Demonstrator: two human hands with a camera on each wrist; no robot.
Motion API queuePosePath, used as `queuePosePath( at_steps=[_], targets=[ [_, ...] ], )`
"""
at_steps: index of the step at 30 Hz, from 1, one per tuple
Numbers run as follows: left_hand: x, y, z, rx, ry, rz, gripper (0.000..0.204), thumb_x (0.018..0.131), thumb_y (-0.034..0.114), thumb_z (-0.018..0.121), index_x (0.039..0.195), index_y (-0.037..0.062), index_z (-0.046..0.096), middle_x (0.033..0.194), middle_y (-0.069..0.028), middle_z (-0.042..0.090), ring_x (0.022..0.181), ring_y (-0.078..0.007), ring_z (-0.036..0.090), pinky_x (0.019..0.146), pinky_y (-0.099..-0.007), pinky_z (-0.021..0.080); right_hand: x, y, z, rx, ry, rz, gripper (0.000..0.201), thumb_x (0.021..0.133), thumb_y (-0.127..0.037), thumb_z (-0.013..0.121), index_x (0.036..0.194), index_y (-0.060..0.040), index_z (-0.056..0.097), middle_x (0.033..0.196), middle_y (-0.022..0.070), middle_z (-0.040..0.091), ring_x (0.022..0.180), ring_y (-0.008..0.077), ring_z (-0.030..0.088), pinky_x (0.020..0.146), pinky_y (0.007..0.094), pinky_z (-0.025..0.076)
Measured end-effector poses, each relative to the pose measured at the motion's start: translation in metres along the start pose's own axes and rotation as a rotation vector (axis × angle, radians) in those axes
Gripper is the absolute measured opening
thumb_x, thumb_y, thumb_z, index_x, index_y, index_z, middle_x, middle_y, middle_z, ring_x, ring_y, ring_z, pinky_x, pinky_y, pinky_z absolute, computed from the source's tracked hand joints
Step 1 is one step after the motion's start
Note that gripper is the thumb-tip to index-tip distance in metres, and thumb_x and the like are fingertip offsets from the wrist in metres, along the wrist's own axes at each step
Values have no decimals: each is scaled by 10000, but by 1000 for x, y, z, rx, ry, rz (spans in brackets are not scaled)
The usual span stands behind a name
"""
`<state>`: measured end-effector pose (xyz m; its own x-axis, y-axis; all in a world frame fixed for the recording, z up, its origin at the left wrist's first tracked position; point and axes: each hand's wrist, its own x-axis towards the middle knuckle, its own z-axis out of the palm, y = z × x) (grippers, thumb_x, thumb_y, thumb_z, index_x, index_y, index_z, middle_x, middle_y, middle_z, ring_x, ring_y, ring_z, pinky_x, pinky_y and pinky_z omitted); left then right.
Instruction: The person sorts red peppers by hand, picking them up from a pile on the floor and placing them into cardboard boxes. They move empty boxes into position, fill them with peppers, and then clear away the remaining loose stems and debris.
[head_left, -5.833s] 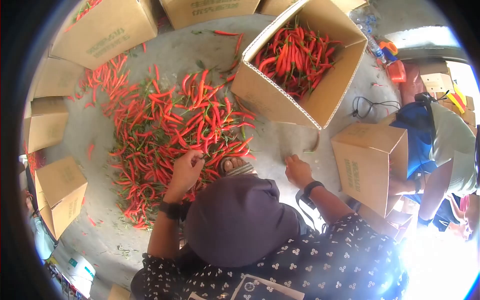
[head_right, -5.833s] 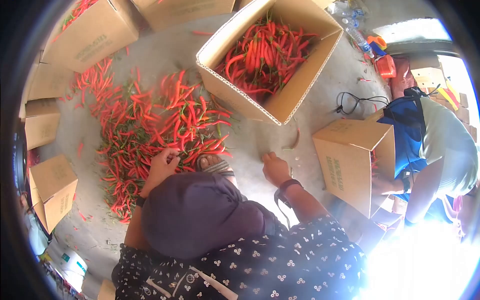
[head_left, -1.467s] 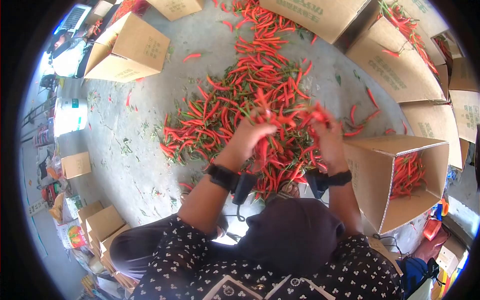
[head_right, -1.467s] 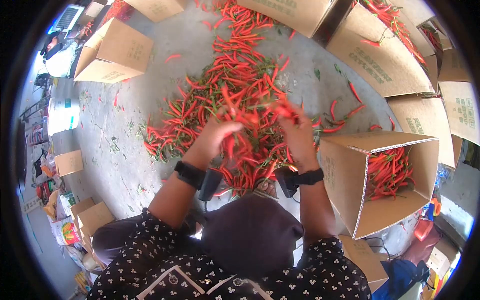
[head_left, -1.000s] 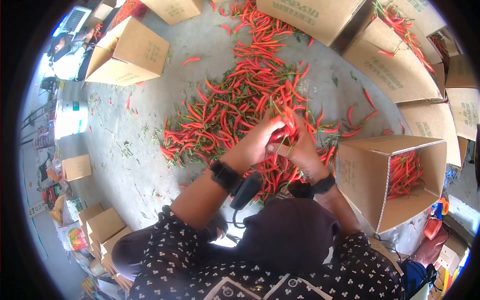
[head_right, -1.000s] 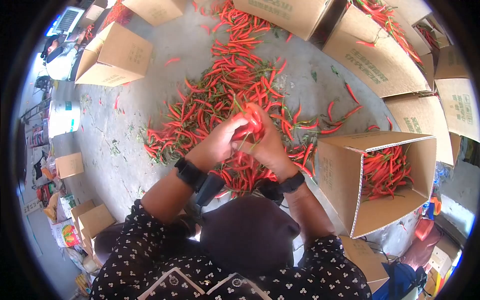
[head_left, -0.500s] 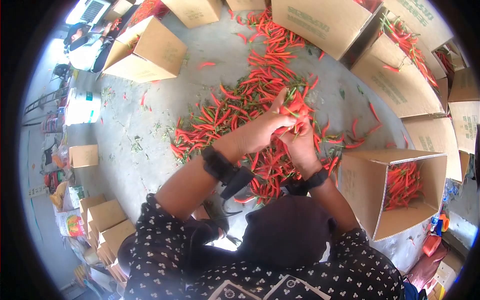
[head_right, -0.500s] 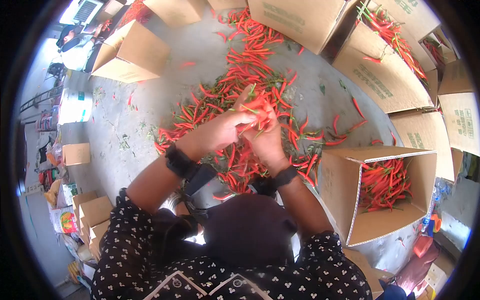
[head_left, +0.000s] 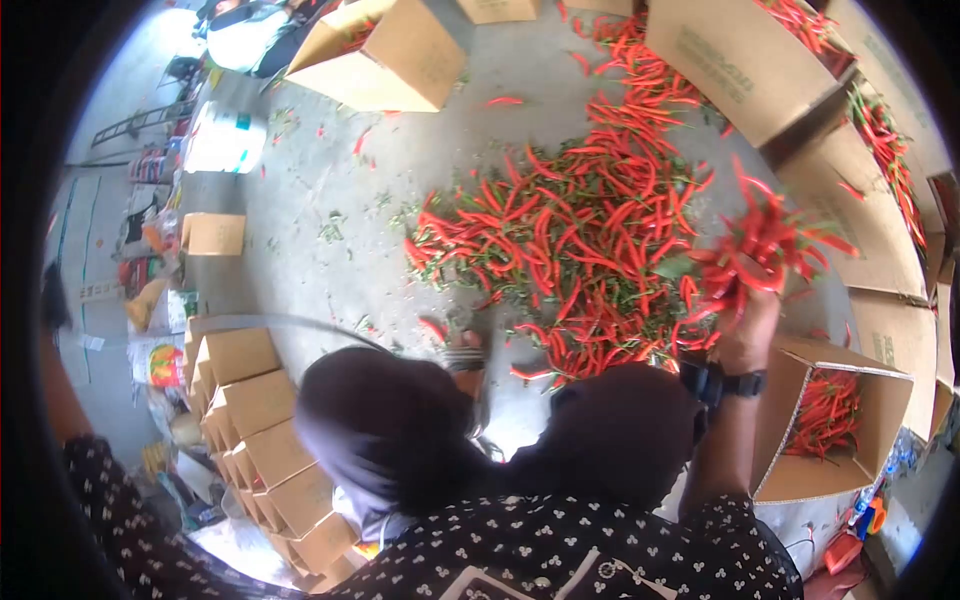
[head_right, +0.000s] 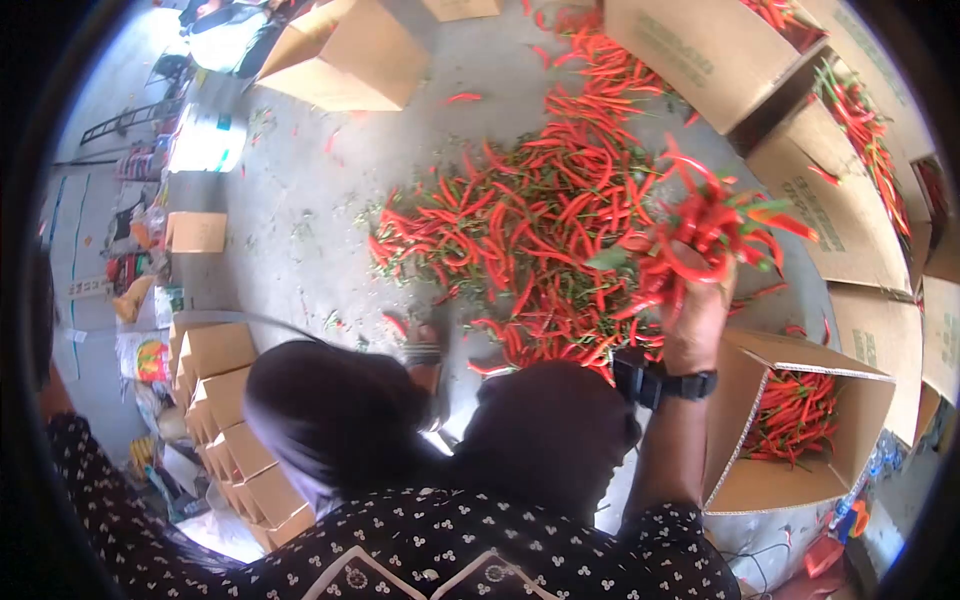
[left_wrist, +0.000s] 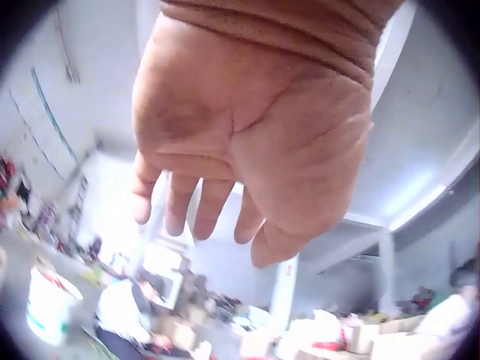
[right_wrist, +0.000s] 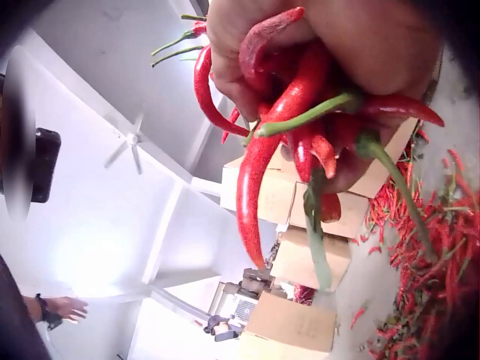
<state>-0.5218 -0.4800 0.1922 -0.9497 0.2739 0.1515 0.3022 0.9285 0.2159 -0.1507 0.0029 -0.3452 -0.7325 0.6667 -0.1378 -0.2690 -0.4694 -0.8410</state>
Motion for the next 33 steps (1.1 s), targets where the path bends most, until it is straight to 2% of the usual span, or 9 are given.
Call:
queuePosePath(
  at_steps=[4,11,17,20,22,25,28,30,33],
  targets=[
    [-59,-54,-45,80,45,-143,417,922,132,491,1317,10,430,1311,-130,475,1193,-250,475,934,-377,448,-9,-24,-3,23,-7,-84,388,864,-115,566,1219,-1,456,1032,118,593,869,294,649,822,439,527],
    [-84,-217,78,211,-208,-239,377,906,135,505,1262,11,475,1244,-134,517,1146,-255,512,907,-376,464,-62,-145,-27,-144,364,-287,493,832,-156,602,1253,45,440,1076,184,604,914,330,638,825,398,504],
    [-68,-216,89,260,-158,-228,345,892,137,517,1214,13,513,1187,-137,553,1105,-259,544,884,-375,478,-132,-173,-104,-421,644,-574,378,831,-73,612,1177,20,492,1022,141,604,919,271,639,712,325,538],
    [-54,-200,74,304,-113,-189,330,885,138,523,1190,13,532,1158,-139,572,1085,-261,560,872,-375,485,-162,-144,-172,-1044,796,-55,520,729,-63,701,1213,-39,514,1091,113,585,944,210,624,694,276,528],
    [-40,-188,66,320,-80,-150,320,881,139,526,1175,13,545,1139,-140,584,1072,-262,570,864,-375,489,-162,-155,-114,-1104,725,178,663,681,-74,726,1297,-73,481,1183,158,561,1060,270,586,823,327,511],
    [-34,-177,53,367,-47,-118,306,874,140,532,1151,14,564,1110,-142,602,1052,-264,586,852,-374,496,-165,-153,-98,-1925,580,-142,692,681,-67,736,1326,-83,484,1354,204,434,1283,360,384,1063,440,326],
    [-51,-178,48,431,-58,-153,293,867,141,538,1127,15,583,1082,-144,620,1031,-266,602,841,-374,503,-134,-158,-32,-1471,663,-142,473,811,-4,638,1268,-15,515,1230,137,556,1046,227,568,902,334,452],
    [-87,-200,66,467,-127,-228,285,862,142,542,1112,15,596,1062,-145,632,1018,-267,613,833,-373,508,-121,-136,-26,-1004,418,-163,444,842,-5,617,1272,-3,508,1207,132,557,975,184,580,828,295,468],
    [-179,-248,115,481,-310,-397,274,855,143,548,1088,15,615,1034,-147,650,998,-269,629,821,-373,515,-94,-89,0,-1034,193,70,467,843,-52,636,1282,8,487,1167,120,572,977,171,585,835,272,470]
  ],
)
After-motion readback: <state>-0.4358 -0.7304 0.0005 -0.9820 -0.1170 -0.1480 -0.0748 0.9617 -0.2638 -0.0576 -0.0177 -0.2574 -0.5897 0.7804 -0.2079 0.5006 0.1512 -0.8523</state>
